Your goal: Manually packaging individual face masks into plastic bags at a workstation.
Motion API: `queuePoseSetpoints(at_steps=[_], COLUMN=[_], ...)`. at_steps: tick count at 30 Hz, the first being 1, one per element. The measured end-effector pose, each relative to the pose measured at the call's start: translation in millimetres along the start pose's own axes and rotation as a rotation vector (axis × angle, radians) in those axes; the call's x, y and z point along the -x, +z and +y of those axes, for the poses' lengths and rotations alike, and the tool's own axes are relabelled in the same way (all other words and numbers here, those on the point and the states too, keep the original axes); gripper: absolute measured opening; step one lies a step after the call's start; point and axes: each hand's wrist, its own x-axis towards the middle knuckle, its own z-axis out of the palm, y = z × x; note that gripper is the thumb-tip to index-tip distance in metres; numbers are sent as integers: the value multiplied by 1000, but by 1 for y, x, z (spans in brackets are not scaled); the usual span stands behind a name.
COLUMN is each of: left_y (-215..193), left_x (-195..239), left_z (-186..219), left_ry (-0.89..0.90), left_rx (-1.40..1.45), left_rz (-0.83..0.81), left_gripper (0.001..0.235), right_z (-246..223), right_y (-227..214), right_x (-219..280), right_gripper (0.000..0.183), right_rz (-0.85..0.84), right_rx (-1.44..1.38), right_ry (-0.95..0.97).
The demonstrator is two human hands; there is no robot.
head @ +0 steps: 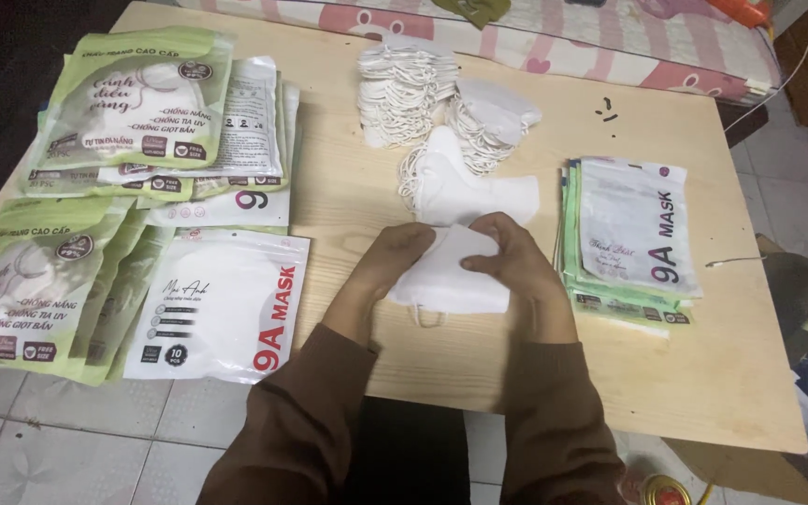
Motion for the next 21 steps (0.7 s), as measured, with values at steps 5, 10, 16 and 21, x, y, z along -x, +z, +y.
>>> queuePoseSetpoints(at_steps=[5, 10, 16, 21], left_y=[2, 5, 6, -4], left_x=[2, -1, 3, -5], left_z=[-2, -5, 7, 4], left_ry=[-29, -18, -13, 68], left_rx=[-2, -11, -118, 49], left_rz=[-49, -95, -72, 198], left_gripper=[32, 37, 37, 33], right_z=[-15, 4, -10, 38], right_y=[14, 16, 17, 0], right_x=[5, -6, -13, -31], right_gripper=[48, 43, 46, 38], right_rz=[63, 57, 70, 584], right_rx=[13, 6, 48, 483], right_ry=[194, 186, 197, 31])
